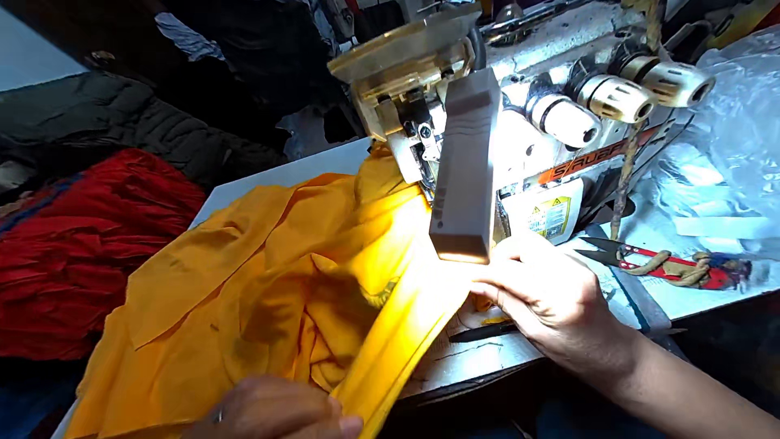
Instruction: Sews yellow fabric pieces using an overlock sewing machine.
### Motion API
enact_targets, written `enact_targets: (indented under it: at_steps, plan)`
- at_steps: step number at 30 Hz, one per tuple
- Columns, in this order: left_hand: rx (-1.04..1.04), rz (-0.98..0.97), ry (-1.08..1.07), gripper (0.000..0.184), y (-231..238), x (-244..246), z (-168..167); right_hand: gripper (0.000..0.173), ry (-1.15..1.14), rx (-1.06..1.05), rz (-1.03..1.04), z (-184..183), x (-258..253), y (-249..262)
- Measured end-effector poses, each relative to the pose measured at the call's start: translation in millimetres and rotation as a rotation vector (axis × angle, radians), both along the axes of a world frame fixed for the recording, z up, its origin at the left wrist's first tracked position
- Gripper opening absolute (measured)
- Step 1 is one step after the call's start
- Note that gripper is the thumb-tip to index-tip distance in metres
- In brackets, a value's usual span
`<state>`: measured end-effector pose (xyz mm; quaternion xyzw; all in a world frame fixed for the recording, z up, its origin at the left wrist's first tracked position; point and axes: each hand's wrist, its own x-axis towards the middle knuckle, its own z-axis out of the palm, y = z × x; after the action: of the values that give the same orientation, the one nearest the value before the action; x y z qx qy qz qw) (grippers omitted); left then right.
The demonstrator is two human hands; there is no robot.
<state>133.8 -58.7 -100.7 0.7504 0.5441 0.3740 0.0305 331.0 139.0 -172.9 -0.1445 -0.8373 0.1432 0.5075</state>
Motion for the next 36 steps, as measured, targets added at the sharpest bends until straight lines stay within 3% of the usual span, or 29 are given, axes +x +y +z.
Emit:
enact_targets:
  at_steps: [4,9,15,20,25,31,36]
  plan:
    - [0.023,0.110,0.052,0.014,20.0,-16.8,-7.1,0.021,-0.071,-0.011,-0.126,6.2,-10.7,7.0]
    - [0.163,0.301,0.125,0.019,45.1,-47.2,-36.3,0.027,-0.085,-0.049,-0.096,1.7,-7.7,9.1]
    - [0.122,0.418,-0.063,0.019,49.3,-53.3,-65.2,0.025,-0.067,-0.122,-0.055,1.0,4.6,0.8]
    - [-0.097,0.363,-0.165,0.017,11.9,-8.2,-60.9,0.027,0.012,-0.153,0.162,8.4,6.4,-15.4]
    - [-0.337,0.174,-0.273,0.017,-4.0,57.0,-50.7,0.039,-0.205,-0.259,0.284,8.7,-6.9,-29.9]
    - [-0.248,0.018,-0.353,0.012,32.5,109.3,-81.3,0.025,-0.168,-0.357,0.119,-3.2,2.7,-22.3]
    - [-0.067,0.026,-0.278,0.014,65.9,116.6,-97.3,0.021,-0.164,-0.315,-0.151,2.9,23.4,5.3]
